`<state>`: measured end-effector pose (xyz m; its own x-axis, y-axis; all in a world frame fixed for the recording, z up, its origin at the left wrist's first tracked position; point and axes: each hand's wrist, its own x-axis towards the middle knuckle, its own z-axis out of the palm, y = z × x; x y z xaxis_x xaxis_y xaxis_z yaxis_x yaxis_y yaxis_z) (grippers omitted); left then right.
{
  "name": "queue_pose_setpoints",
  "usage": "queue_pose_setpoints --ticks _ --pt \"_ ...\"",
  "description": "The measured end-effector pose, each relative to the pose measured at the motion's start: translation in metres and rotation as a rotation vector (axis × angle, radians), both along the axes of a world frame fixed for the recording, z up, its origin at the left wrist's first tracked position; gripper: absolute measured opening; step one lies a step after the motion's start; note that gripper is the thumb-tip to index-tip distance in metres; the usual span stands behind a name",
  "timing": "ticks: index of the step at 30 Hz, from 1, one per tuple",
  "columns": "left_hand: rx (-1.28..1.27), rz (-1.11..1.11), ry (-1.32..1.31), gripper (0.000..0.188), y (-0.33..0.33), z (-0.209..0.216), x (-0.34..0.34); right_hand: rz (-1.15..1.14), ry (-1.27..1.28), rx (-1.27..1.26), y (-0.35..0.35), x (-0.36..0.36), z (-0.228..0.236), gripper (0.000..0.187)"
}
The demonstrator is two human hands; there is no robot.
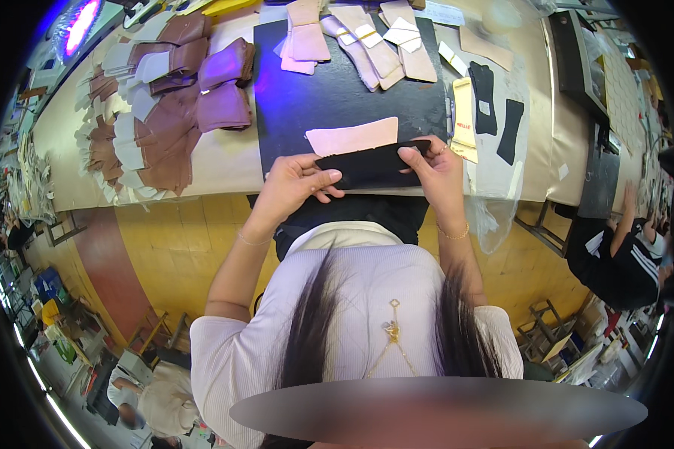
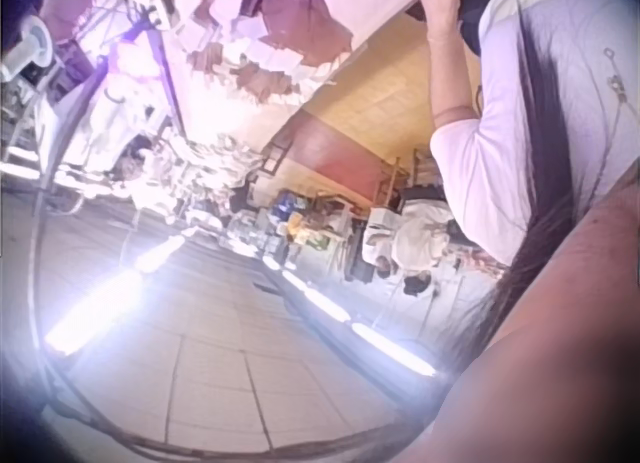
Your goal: The person picks up small fabric pieces and a hammer from the table, then repeatedly places a small white square onto a black fabric piece and taps it with the hammer. The person continues to handle and align multiple fabric pieces on the work surface.
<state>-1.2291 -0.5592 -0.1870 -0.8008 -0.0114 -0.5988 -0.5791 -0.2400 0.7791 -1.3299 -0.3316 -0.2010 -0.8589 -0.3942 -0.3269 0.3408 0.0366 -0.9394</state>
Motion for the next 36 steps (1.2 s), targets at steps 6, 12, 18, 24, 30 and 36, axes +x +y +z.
queue_pose_setpoints --ticks 6,12,18,24,30,36 --pt "0.011 0.113 -0.053 0.017 -0.004 -0.011 0.01 0.12 -0.084 0.139 0.004 0.001 -0.006 0.019" --pt "-0.108 0.151 -0.074 0.022 -0.014 -0.022 -0.003 0.072 -0.025 0.218 -0.007 -0.013 -0.014 0.019" --pt "-0.177 0.142 -0.112 0.025 -0.018 -0.024 -0.014 0.071 0.002 0.437 -0.018 -0.021 -0.011 0.022" --pt "-0.213 0.153 -0.149 0.026 -0.017 -0.026 -0.016 0.108 0.036 0.552 -0.022 -0.023 -0.006 0.024" --pt "-0.24 0.157 -0.168 0.026 -0.015 -0.025 -0.017 0.11 0.015 0.593 -0.025 -0.025 -0.005 0.025" --pt "-0.259 0.157 -0.187 0.026 -0.014 -0.026 -0.017 0.099 0.018 0.594 -0.025 -0.025 -0.005 0.025"
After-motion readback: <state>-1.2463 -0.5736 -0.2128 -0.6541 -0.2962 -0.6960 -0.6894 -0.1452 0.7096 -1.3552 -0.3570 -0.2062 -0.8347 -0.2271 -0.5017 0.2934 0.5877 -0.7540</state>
